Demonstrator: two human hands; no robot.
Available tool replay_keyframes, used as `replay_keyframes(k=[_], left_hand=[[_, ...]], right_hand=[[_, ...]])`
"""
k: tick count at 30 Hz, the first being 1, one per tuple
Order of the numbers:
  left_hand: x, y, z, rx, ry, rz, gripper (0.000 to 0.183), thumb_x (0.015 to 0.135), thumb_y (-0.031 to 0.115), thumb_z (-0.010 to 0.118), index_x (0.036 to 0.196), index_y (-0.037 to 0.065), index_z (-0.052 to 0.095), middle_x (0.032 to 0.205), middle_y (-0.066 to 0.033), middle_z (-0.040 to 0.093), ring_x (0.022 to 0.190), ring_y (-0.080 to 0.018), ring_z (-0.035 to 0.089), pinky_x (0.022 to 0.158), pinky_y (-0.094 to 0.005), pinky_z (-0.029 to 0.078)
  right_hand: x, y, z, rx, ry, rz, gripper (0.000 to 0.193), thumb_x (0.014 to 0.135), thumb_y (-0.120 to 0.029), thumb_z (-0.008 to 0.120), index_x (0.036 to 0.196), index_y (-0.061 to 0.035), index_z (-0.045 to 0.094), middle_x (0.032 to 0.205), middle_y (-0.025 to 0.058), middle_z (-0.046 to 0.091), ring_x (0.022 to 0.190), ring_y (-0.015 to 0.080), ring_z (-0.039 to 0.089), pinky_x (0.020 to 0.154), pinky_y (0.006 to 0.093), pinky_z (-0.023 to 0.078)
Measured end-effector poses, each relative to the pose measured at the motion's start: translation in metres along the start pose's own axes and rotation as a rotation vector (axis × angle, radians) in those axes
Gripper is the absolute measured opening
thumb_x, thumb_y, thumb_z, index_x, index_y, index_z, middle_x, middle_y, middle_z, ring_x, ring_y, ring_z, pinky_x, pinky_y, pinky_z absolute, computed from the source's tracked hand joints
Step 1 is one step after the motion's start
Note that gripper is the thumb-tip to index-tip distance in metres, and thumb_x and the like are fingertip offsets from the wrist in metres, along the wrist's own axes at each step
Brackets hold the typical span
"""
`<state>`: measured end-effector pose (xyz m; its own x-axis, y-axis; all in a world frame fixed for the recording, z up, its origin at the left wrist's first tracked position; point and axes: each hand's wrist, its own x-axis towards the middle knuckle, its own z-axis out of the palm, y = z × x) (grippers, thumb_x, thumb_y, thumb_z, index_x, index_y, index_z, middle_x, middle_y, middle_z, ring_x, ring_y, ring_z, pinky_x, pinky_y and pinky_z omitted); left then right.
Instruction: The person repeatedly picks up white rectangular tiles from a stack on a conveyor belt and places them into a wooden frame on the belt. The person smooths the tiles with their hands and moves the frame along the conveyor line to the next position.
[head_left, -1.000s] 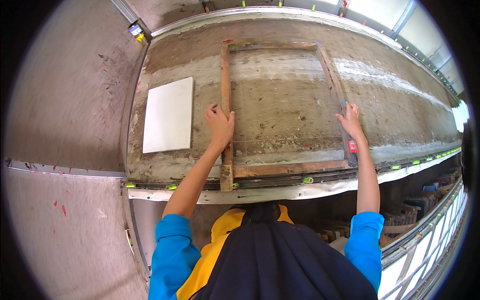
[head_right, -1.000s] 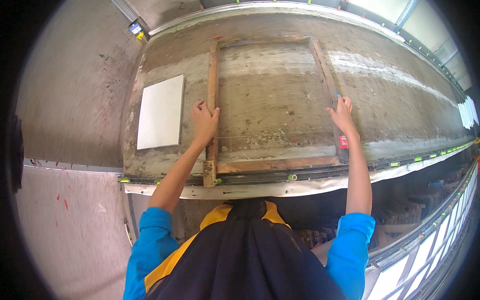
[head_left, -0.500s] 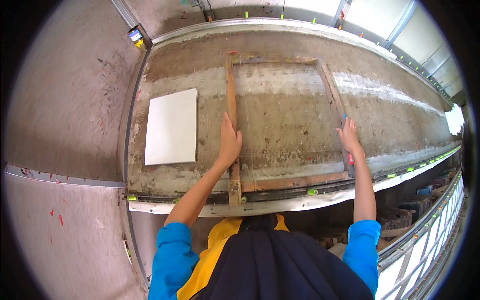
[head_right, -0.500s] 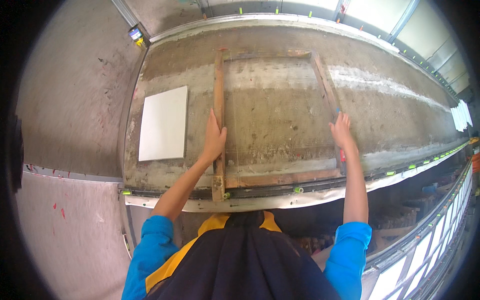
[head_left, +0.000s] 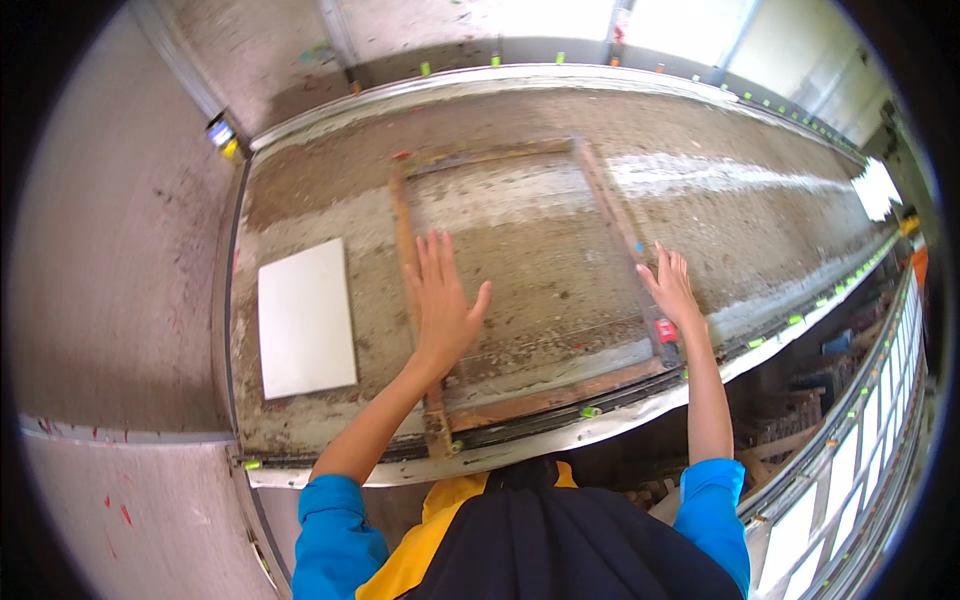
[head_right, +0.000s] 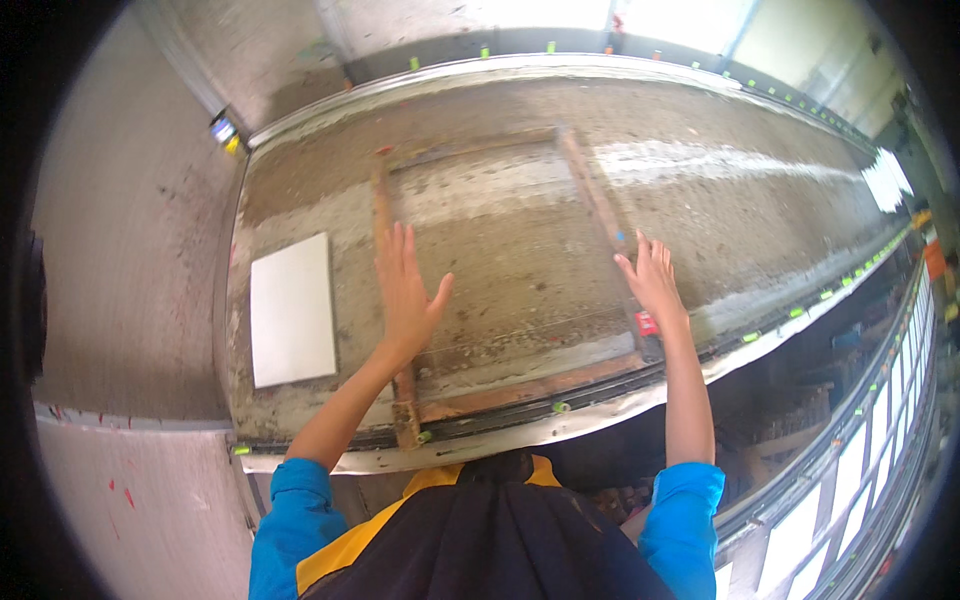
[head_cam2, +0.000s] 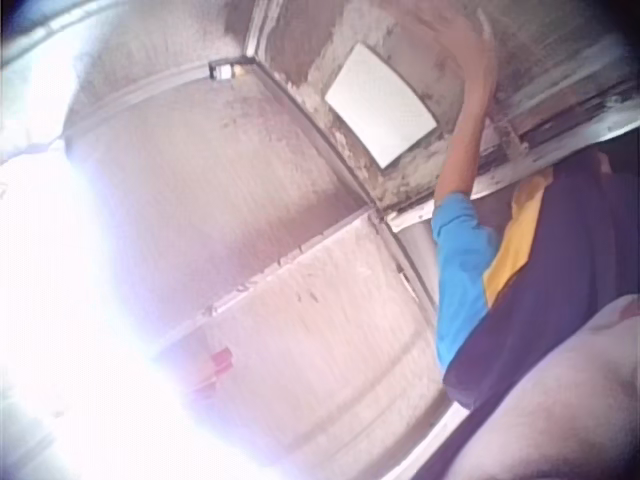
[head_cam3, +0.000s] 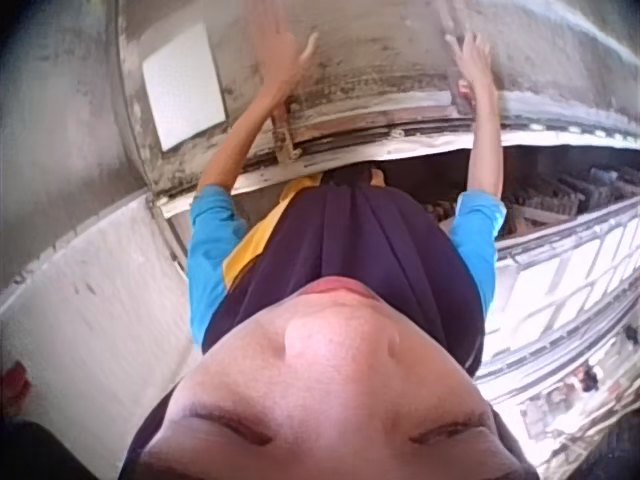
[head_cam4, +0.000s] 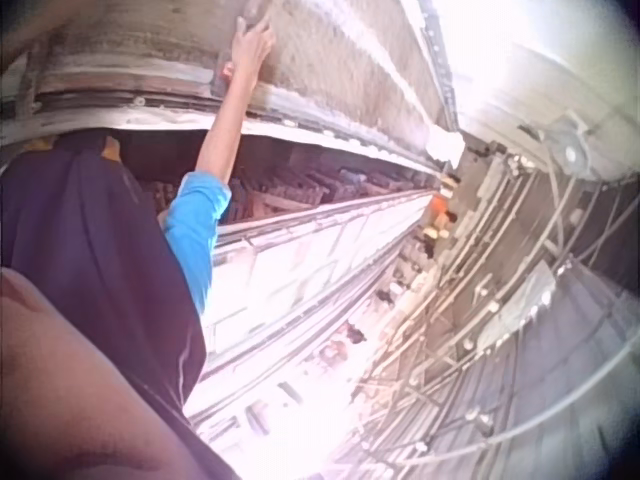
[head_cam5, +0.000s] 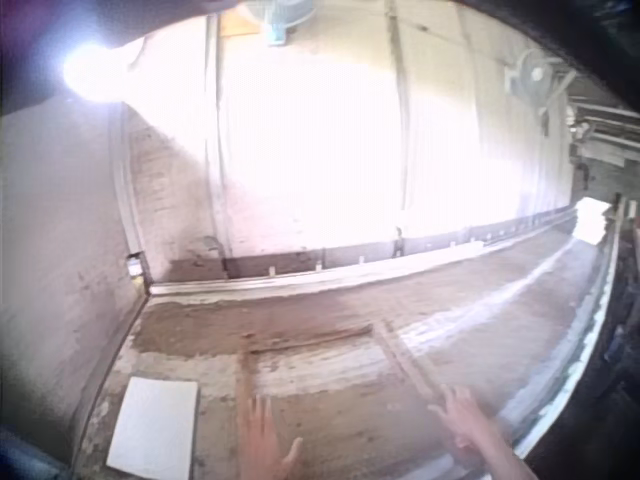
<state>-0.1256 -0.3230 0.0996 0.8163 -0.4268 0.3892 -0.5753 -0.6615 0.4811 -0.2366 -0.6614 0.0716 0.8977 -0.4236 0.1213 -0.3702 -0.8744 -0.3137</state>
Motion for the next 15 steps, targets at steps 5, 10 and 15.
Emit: replay_keyframes(k=[5,10,15], left_hand=[[0.05,0.123,0.045,-0.304,-0.12,0.317,0.07,0.085,0.022,0.056,0.142,0.005,0.018,0.146,-0.0186,0.018,0.137,-0.0357,0.011,0.11,-0.0503,0.009],[0.056,0.321,0.144,-0.531,-0.3,0.643,0.056,0.084,0.017,0.057,0.134,0.007,0.033,0.138,-0.0186,0.033,0.133,-0.0361,0.023,0.108,-0.0514,0.019],[-0.009,0.474,0.304,-0.558,-0.366,1.059,0.043,0.082,0.013,0.057,0.123,0.008,0.043,0.127,-0.0127,0.043,0.128,-0.0324,0.033,0.103,-0.0549,0.026]], right_hand=[[-0.049,0.047,-0.079,0.198,0.239,0.068,0.04,0.09,-0.025,0.054,0.125,-0.0077,0.048,0.108,0.013,0.05,0.103,0.0274,0.046,0.09,0.0387,0.038],[-0.151,0.205,-0.127,0.266,0.714,0.441,0.027,0.09,-0.014,0.054,0.115,-0.0064,0.056,0.091,0.0099,0.058,0.079,0.019,0.056,0.074,0.0297,0.045],[-0.243,0.356,-0.057,0.48,1.249,0.915,0.017,0.089,-0.004,0.047,0.102,-0.0031,0.058,0.082,0.0089,0.062,0.069,0.0168,0.057,0.067,0.029,0.048]])
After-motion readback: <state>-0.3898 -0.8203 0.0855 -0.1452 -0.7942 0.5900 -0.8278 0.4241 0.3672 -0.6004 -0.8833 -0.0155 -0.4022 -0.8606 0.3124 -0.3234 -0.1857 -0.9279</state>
